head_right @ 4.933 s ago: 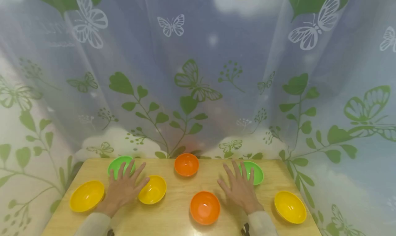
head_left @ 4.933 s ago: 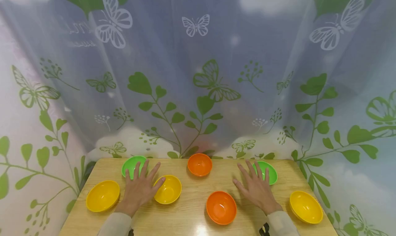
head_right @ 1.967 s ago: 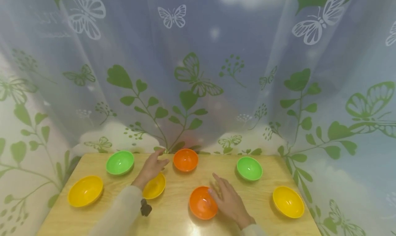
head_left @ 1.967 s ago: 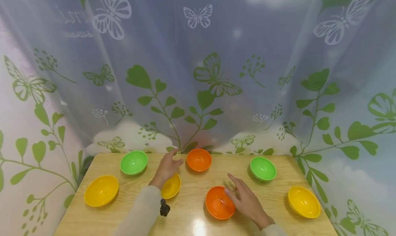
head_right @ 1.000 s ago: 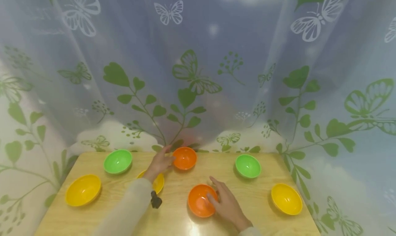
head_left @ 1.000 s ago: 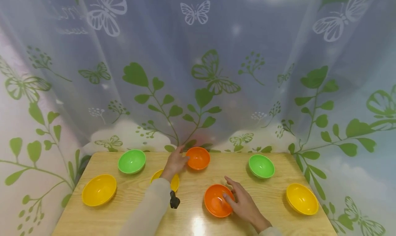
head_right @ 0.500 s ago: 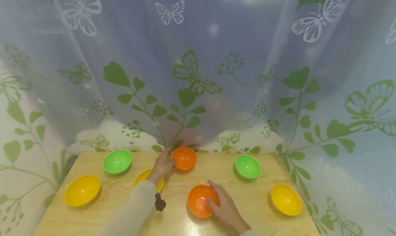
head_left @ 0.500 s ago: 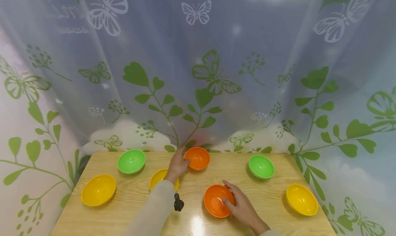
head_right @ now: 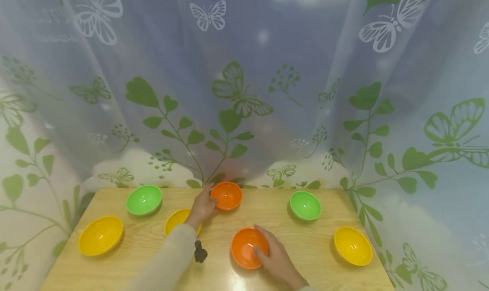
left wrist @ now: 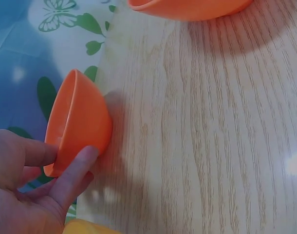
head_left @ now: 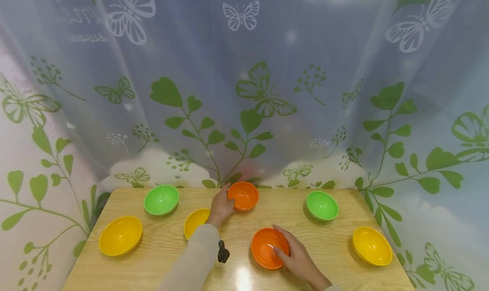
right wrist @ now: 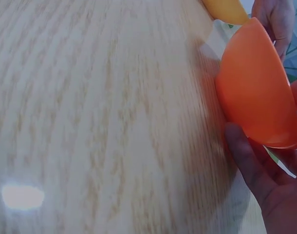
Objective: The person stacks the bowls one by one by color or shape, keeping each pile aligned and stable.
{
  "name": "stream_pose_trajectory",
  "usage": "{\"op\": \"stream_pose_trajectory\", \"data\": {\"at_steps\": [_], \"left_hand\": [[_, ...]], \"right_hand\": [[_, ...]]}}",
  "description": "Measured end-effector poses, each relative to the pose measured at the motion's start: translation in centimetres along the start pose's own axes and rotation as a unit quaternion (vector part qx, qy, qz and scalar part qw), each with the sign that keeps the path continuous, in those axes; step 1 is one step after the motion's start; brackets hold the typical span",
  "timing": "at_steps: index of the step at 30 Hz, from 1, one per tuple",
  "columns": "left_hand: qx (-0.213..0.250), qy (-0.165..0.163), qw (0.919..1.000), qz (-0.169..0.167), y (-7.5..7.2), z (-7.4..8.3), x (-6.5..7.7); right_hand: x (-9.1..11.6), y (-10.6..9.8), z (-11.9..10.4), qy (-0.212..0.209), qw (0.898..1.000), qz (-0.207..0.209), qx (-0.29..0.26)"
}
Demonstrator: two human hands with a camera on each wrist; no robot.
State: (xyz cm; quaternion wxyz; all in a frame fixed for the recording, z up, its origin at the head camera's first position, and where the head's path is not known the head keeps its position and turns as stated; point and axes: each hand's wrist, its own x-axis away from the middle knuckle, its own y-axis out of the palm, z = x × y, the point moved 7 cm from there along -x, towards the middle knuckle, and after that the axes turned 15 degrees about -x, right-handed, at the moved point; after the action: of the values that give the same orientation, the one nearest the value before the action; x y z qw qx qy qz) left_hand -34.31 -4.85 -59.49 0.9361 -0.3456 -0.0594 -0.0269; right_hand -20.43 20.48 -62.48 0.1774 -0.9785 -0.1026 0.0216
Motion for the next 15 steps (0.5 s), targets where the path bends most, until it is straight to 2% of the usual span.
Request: {"op": "stream_pose_trajectory", "data": {"at_steps": [5,11,15], "left_hand": [[0.002,-0.014,0.9999,0.005,-0.02,0.05,0.2],[0.014,-0.021,0.9995,0.017,0.15,-0.01,0.17],[0.027,-0.03,0.999,0.02,0.25,-0.19,0.06]], "right_hand": [[-0.02,-0.1,0.32,0.008,1.0,-0.002,-0.019],[0.13,-0.13,0.26,-0.012,0.999,-0.008,-0.031],[0.2,-0.19,0.77,0.006,0.998,-0.01,-0.054]]}}
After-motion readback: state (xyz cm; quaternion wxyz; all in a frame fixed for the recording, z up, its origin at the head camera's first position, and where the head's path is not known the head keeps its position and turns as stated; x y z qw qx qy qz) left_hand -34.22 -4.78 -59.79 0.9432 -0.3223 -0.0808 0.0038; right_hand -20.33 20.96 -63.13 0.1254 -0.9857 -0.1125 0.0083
